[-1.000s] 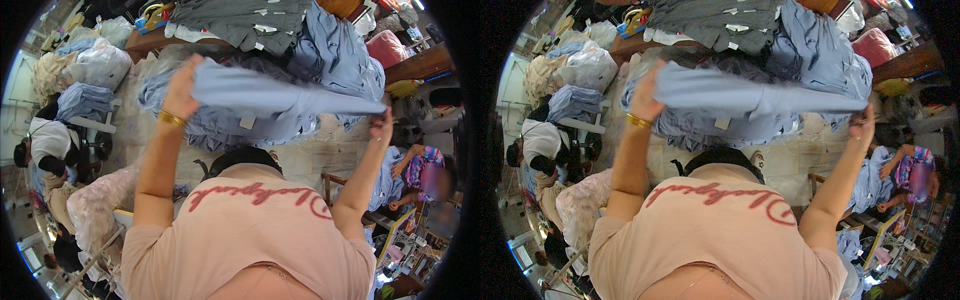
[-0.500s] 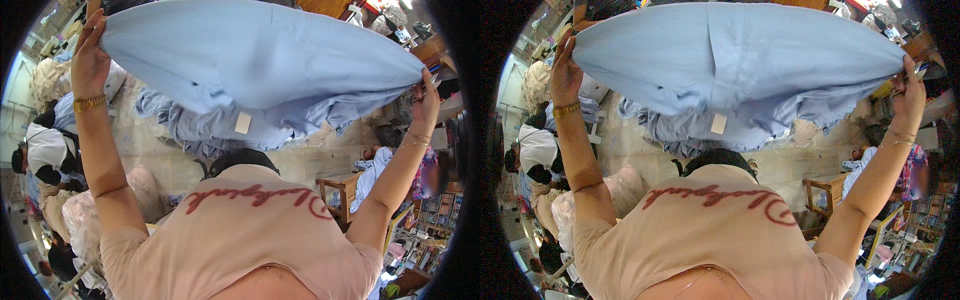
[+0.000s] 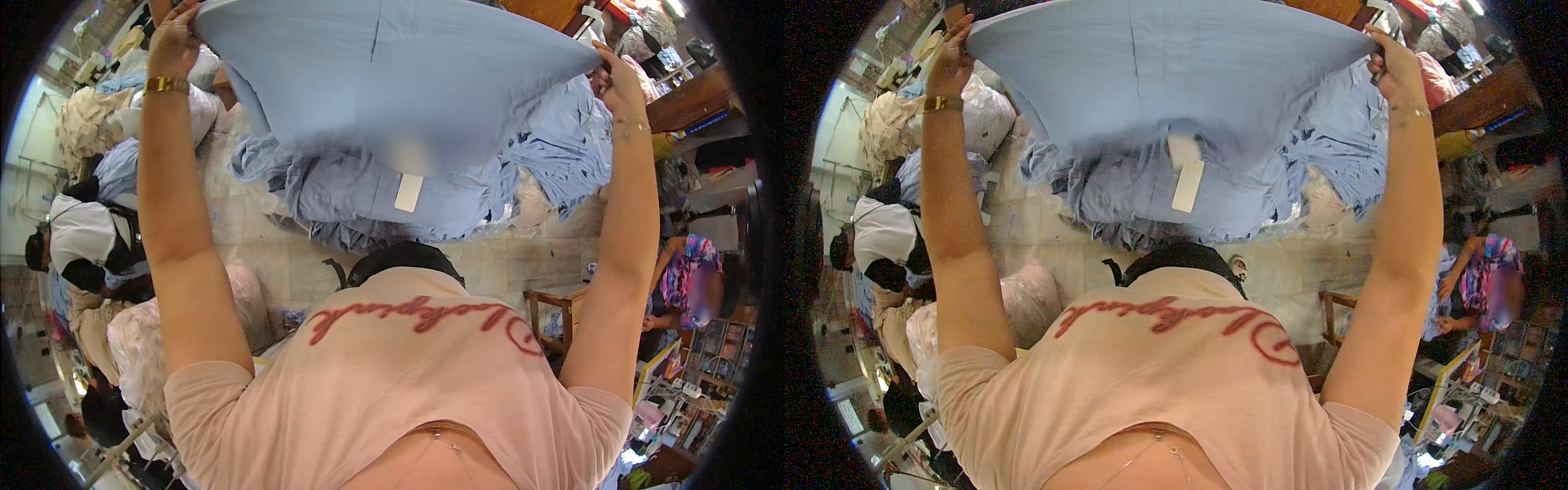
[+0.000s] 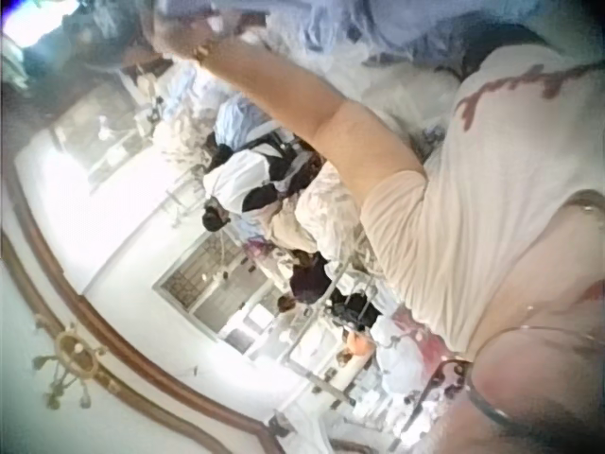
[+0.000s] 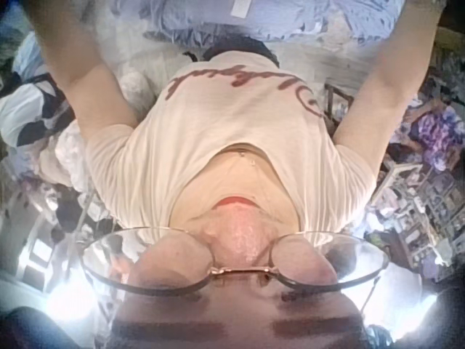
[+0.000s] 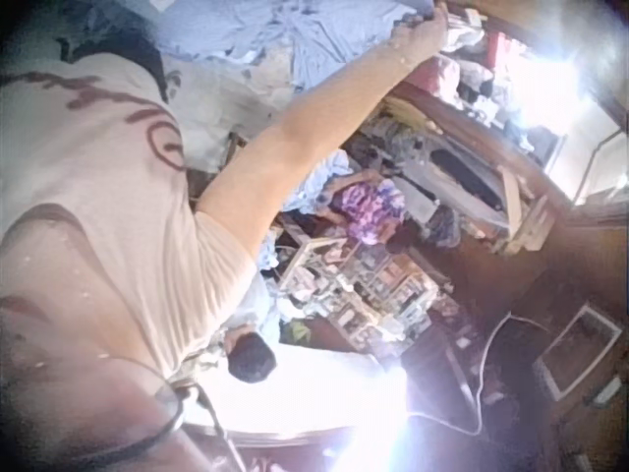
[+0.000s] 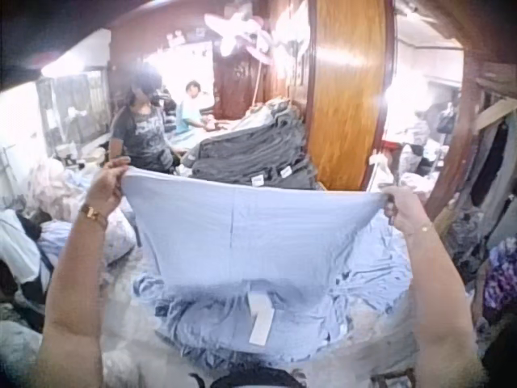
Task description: The person picks up, unfolds, and spreads out several blue button-down shirts from a pile on a table to look at the front panels and buttons.
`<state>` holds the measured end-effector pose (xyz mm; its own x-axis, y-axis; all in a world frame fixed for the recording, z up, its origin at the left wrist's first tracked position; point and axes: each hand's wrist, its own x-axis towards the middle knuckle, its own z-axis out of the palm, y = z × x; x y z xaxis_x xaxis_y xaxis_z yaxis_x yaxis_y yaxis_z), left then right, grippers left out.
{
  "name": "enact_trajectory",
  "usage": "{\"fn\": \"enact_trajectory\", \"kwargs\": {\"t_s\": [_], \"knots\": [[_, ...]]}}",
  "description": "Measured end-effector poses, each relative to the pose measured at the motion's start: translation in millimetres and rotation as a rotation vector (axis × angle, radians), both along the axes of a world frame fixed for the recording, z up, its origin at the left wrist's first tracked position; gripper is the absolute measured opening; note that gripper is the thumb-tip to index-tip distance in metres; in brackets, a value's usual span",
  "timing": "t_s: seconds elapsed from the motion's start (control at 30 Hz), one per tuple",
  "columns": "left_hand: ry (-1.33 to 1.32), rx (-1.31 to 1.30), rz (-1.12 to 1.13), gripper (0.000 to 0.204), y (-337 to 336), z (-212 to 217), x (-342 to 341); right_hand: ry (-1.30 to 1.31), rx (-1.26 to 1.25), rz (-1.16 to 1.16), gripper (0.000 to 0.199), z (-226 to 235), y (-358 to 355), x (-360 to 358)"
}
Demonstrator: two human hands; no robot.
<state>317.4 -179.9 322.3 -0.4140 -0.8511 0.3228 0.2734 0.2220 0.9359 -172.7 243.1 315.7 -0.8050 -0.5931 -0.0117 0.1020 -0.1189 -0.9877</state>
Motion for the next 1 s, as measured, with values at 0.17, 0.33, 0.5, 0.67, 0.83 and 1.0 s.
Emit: {"fn": "enact_trajectory", "kwargs": {"t_s": [0.17,0.33,0.5,0.67,0.83,1.0], "knots": [[-0.357,-0.263,0.175,0.021,92.5,-36.9,36.5,0.405,0.361,0.041,0.019,-37.2,45.2,36.6],[-0.362,0.262,0.099,0.02,174.8,-168.0,86.9,0.408,0.567,0.073,0.014,-167.1,82.7,79.8],[-0.491,0.463,0.224,0.018,245.4,-292.1,104.0,0.369,0.716,0.006,0.012,-308.0,135.2,121.1],[-0.772,0.382,0.313,0.017,272.5,-346.8,123.3,0.517,0.921,0.063,0.013,-332.9,149.5,154.7],[-1.165,-0.405,0.467,0.014,274.9,-328.9,67.1,0.682,0.95,0.159,0.016,-367.5,152.6,151.9],[-0.929,-0.098,-0.054,0.013,299.7,-280.0,-36.3,0.684,0.861,0.11,0.03,-346.0,109.2,170.9]]}}
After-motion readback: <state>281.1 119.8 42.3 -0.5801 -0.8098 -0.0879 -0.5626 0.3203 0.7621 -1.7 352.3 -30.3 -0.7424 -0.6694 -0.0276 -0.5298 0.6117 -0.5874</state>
